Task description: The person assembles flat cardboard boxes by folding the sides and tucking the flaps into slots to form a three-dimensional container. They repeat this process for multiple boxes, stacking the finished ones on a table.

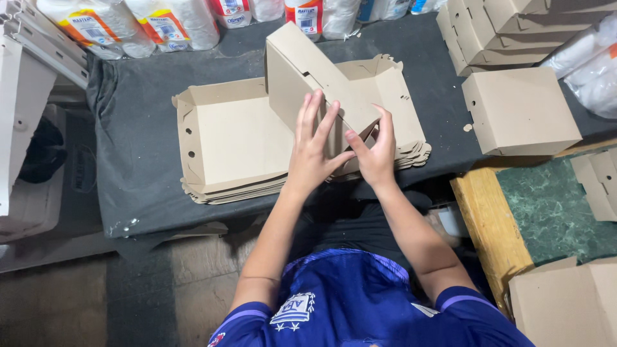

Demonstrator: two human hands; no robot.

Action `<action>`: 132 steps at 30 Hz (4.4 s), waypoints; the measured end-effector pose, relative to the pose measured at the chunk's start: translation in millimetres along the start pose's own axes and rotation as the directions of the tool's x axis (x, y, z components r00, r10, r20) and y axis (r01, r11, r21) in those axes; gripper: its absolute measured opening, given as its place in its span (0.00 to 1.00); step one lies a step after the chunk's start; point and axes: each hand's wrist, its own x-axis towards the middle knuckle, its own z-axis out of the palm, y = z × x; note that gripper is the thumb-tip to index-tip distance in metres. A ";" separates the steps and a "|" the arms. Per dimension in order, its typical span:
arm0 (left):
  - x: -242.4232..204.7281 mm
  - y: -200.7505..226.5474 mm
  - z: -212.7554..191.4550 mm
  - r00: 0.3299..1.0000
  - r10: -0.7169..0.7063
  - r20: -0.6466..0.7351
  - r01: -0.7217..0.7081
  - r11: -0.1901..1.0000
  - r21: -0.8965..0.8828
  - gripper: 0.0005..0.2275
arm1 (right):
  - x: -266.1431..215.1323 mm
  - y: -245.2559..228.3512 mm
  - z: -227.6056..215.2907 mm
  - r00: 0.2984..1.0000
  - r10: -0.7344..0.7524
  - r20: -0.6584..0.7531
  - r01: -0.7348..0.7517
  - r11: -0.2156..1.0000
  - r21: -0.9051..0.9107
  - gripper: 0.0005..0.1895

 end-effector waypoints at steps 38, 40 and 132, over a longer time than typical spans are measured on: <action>-74.8 -61.3 -62.1 0.945 -0.206 -0.252 0.192 0.978 -0.082 0.34 | 38.2 74.6 -71.2 0.981 0.015 -0.194 -0.021 0.999 -0.028 0.27; -82.5 -65.2 -65.6 0.924 -0.221 -0.313 0.211 0.975 -0.066 0.32 | 38.5 97.9 -80.7 0.975 0.032 -0.220 -0.027 0.999 0.024 0.28; 93.8 -123.0 148.8 0.981 -0.138 0.138 0.078 0.925 0.372 0.20 | -51.7 152.8 -73.7 0.704 0.695 0.149 -0.607 0.479 0.635 0.32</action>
